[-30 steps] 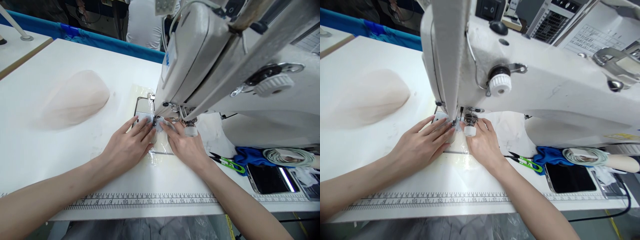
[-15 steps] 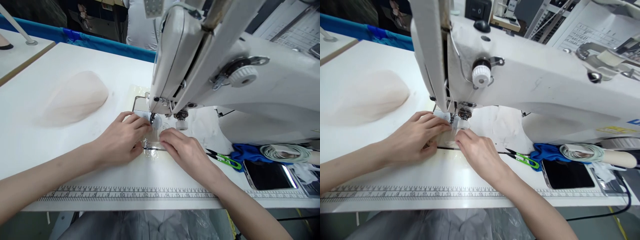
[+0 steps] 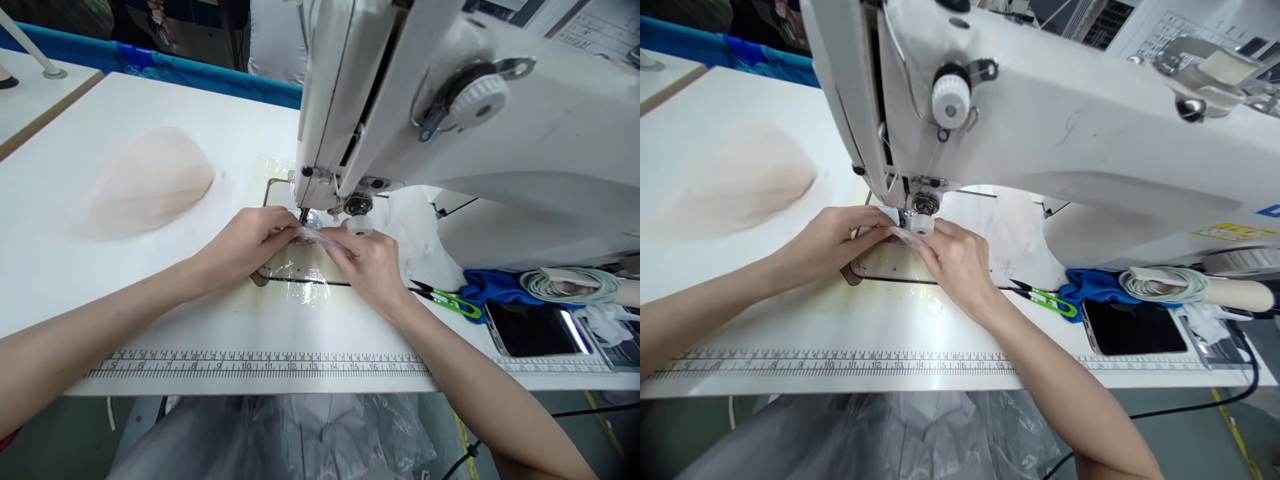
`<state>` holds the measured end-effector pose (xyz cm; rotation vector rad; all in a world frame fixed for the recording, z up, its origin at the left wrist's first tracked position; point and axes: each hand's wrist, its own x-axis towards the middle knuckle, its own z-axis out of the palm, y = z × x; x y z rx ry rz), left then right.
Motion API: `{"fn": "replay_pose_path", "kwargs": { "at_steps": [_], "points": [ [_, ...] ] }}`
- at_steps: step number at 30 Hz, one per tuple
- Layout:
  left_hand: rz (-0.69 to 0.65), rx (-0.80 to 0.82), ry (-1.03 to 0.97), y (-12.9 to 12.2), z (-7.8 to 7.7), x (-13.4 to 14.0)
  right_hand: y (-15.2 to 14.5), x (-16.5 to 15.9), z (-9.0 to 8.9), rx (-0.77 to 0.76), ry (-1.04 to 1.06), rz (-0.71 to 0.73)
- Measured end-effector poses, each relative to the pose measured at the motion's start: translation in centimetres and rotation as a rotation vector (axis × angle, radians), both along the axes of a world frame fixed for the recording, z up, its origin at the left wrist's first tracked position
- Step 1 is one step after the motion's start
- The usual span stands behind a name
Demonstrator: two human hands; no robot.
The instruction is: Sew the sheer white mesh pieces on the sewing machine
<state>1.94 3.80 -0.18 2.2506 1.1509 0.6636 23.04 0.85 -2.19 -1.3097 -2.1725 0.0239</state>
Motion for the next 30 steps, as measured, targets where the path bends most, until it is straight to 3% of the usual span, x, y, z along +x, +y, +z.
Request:
{"fn": "replay_pose_path", "kwargs": {
  "at_steps": [6, 18, 27, 30],
  "points": [
    [-0.046, 0.061, 0.065, 0.5, -0.3, 0.5, 0.3, -0.5, -0.3, 0.046, 0.052, -0.023],
    [0.035, 0.283, 0.098, 0.7, -2.6, 1.6, 0.3, -0.7, -0.9, -0.022, 0.104, -0.012],
    [-0.136, 0.19, 0.069, 0.5, -1.4, 0.0, 0.0, -0.6, -0.5, -0.067, 0.117, 0.016],
    [-0.19, 0.301, 0.112, 0.1, -1.7, -0.5, -0.2, -0.5, -0.4, -0.078, 0.089, 0.051]
  ]
}}
